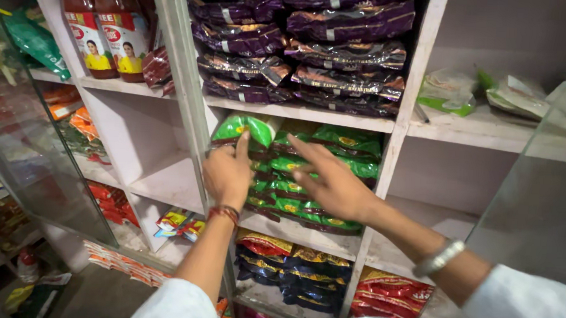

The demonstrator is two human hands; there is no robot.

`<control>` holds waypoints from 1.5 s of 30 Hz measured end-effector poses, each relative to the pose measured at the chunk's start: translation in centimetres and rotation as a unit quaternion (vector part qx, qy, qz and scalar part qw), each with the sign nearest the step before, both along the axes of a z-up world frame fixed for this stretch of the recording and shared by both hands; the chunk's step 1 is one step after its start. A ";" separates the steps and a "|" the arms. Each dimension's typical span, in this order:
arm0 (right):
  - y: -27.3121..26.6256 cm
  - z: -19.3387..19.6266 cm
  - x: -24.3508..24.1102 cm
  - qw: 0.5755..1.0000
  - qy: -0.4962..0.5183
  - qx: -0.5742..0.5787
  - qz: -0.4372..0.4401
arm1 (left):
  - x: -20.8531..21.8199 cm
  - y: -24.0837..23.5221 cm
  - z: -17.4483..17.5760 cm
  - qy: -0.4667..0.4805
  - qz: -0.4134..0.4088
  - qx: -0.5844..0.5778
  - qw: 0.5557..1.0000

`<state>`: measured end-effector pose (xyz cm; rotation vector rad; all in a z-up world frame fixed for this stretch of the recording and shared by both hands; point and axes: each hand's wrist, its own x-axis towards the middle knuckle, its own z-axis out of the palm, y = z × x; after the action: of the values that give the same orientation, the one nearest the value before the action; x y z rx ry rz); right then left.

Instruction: The person repeatedly takes small green and yellow packets of noodles from a large white sack and places them onto a white shelf in a glass display cabinet. The person arranges the packets in neat rows, filling the available space on the shelf.

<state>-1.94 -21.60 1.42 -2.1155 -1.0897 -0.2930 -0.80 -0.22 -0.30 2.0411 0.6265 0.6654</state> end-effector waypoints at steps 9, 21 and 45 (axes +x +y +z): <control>-6.6 -1.1 -2.5 0.994 -0.053 -0.092 0.007 | -1.4 -2.2 -6.4 -0.295 0.016 0.427 0.855; -9.3 -2.4 -2.0 0.987 -0.109 -0.104 0.055 | 1.0 -0.5 -5.7 -0.168 -0.012 0.463 0.870; -9.9 -2.8 -2.4 0.984 -0.082 -0.159 0.006 | 4.1 -0.1 -3.8 -0.074 -0.083 0.430 0.896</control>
<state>-4.31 -31.49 -1.41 -2.3977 -1.3186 -0.3085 3.29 -0.37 -4.09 2.7655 0.0307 1.1128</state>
